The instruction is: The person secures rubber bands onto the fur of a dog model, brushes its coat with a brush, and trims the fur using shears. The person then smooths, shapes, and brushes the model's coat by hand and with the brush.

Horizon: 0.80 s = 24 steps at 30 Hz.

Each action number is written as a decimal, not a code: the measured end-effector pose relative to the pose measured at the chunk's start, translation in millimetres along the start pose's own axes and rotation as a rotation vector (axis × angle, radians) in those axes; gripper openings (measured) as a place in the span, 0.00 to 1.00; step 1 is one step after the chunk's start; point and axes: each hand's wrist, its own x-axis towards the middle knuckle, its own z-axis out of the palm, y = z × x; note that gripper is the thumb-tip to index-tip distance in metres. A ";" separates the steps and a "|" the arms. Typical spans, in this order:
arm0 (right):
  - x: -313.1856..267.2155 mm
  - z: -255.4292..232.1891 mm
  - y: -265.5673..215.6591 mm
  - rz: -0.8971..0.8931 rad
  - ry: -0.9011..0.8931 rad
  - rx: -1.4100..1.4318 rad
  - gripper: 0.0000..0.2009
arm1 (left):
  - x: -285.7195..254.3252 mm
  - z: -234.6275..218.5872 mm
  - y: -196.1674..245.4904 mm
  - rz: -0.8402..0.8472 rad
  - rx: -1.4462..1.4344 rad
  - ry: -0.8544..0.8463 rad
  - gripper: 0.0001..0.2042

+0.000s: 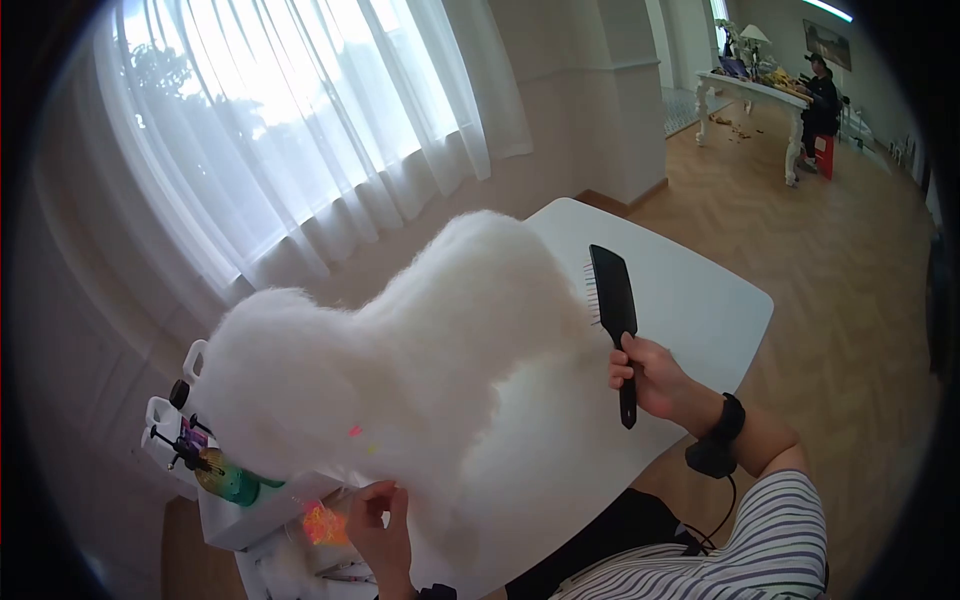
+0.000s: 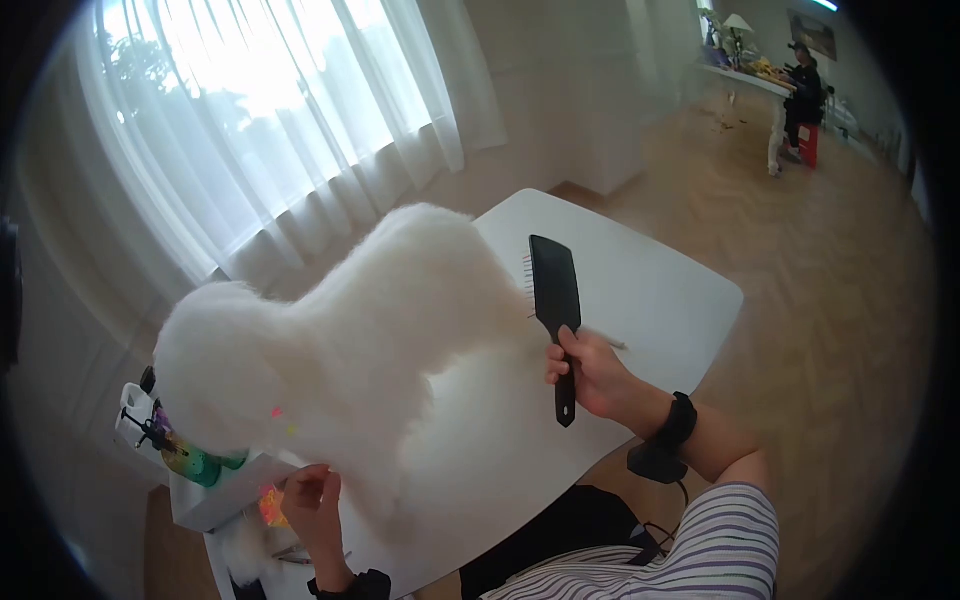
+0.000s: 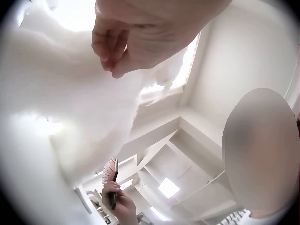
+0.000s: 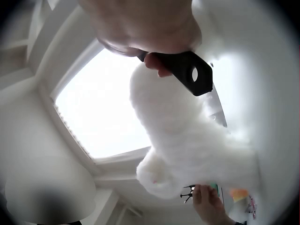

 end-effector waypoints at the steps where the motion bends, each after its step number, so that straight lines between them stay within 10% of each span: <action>1: 2.3 -10.0 -2.8 0.115 -0.010 0.118 0.08 | 1.6 3.8 -3.4 0.007 0.000 -0.020 0.07; 5: 12.6 -11.3 -32.1 0.310 0.118 0.366 0.12 | 2.2 11.5 -34.9 0.139 0.009 0.306 0.08; 10: 32.6 57.1 -93.9 -0.013 -0.207 -0.275 0.18 | 7.9 21.6 -54.5 0.228 -0.048 0.466 0.17; 16: 79.8 88.7 -113.3 0.029 -0.334 -0.767 0.19 | 8.0 10.1 -80.1 0.239 0.129 0.205 0.36; 24: 115.0 0.0 -102.3 0.337 0.148 -0.494 0.18 | 1.2 14.5 -86.7 0.013 0.078 -0.050 0.47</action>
